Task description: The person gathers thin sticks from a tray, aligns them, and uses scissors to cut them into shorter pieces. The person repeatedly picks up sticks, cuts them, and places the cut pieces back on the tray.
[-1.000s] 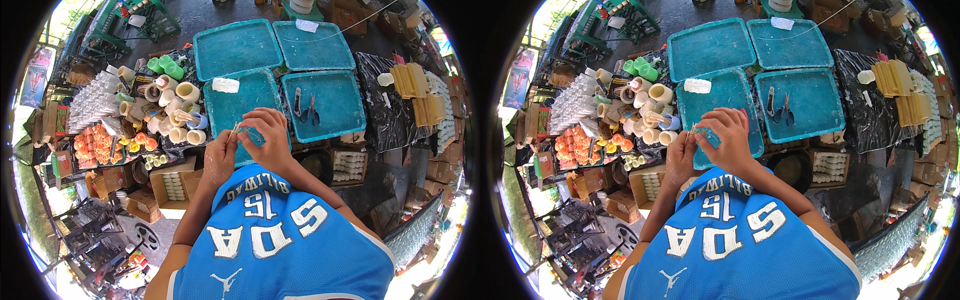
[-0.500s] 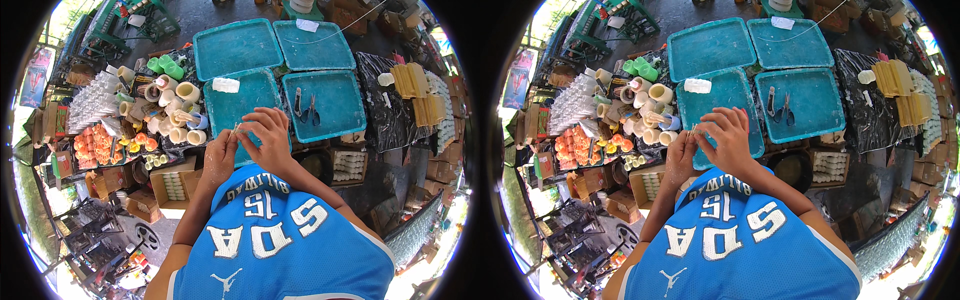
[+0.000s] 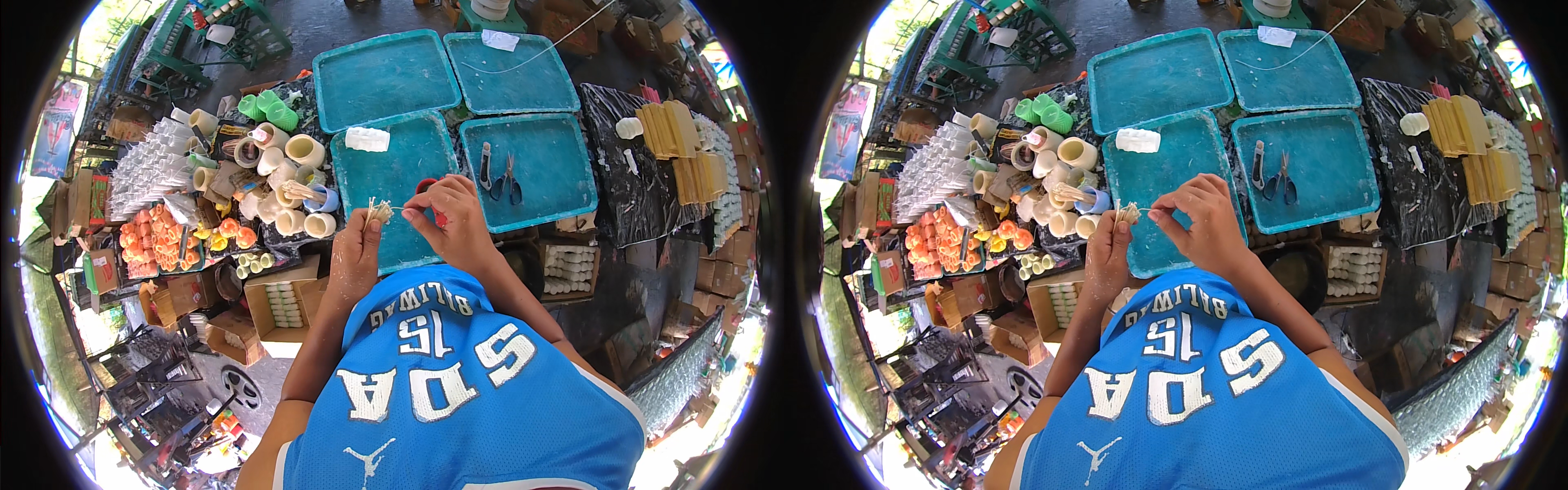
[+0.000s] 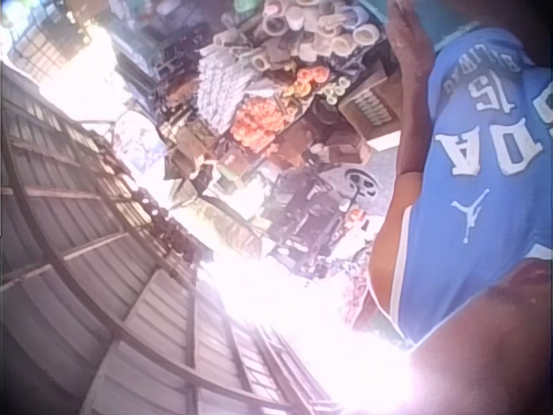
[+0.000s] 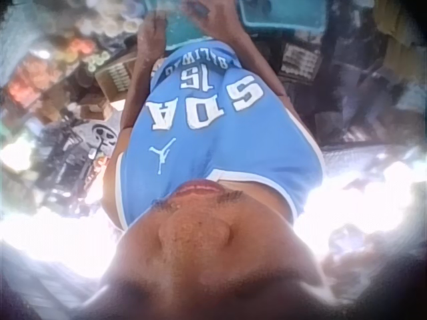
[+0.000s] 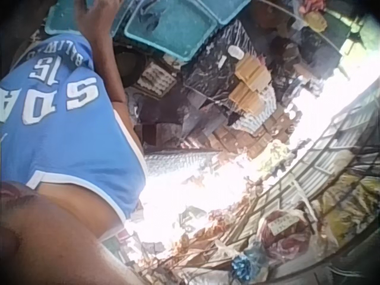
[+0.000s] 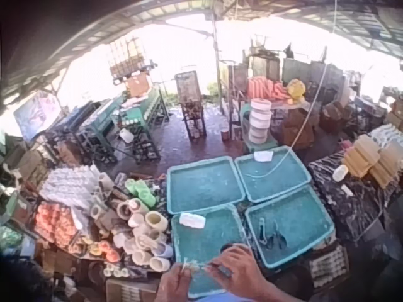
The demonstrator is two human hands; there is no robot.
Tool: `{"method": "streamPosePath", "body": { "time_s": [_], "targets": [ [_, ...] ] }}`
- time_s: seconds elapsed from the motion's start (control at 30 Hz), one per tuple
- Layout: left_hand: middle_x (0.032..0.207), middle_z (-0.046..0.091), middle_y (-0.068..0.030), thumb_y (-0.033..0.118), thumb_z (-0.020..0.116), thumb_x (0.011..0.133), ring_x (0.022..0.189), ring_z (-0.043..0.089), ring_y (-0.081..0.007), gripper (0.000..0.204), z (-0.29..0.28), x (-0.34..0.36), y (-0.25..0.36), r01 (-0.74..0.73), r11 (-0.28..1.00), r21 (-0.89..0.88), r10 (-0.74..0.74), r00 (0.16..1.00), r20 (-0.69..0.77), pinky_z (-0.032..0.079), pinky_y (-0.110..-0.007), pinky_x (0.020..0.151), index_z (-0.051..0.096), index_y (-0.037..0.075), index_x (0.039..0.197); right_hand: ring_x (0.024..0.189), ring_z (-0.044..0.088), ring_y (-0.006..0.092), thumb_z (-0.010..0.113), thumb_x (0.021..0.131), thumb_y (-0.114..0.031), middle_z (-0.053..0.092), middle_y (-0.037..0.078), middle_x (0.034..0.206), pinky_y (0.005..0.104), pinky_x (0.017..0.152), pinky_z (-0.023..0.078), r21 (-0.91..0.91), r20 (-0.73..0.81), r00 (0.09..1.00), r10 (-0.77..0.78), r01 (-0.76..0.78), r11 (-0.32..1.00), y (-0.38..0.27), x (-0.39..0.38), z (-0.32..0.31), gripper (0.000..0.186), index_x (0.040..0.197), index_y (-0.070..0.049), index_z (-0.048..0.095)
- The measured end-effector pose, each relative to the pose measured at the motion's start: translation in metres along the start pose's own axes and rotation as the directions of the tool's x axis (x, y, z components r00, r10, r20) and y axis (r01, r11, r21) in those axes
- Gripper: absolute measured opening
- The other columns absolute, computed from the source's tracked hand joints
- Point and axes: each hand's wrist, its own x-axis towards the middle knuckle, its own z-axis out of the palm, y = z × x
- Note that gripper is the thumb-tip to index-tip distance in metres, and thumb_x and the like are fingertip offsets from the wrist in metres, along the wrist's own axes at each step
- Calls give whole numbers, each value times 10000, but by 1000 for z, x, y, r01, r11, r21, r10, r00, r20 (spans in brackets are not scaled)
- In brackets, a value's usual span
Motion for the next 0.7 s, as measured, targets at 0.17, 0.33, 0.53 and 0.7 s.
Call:
{"method": "streamPosePath", "body": {
  "time_s": [0.17, 0.33, 0.53, 0.7],
  "targets": [
    [725, 585, -113, 309, 510, 1147, 630, 534, -174, 330, -4, 1, 4, 0, 1000, 25, -1, 1000, 31, 435, -366, 605, 622, -2, 1148, 882, 681, 210, 841, 865, -159, 752, 17, 870, 397, 975, 459, 31, 84, 996, -24, 22, 999, 1, 4, -7, 127, 972, -122, 783],
    [696, 554, -116, 278, 526, 1139, 619, 488, -172, 297, -4, 1, -5, -29, 1000, 10, 28, 998, 50, 414, -368, 592, 620, 5, 1069, 878, 673, 228, 819, 863, -116, 741, 35, 858, 401, 955, 463, -41, 78, 993, -94, 97, 994, 6, 8, -6, 115, 970, -120, 779],
    [683, 529, -126, 225, 568, 1109, 600, 484, -193, 224, -3, 0, 3, -18, 1000, 23, 15, 994, 104, 405, -382, 581, 593, 11, 1049, 860, 659, 262, 800, 870, -83, 726, 54, 883, 405, 905, 476, 41, 69, 993, -93, 90, 995, 6, 10, -3, 83, 946, -94, 768],
    [722, 583, -176, 201, 639, 1064, 613, 593, -285, 199, -2, -1, 2, -108, 992, 59, 96, 980, 176, 420, -429, 575, 564, 20, 1094, 865, 664, 278, 784, 910, -75, 723, 74, 903, 404, 835, 495, 306, 110, 992, 54, -85, 948, 8, 7, -1, 48, 930, -57, 745]
  ]
}}
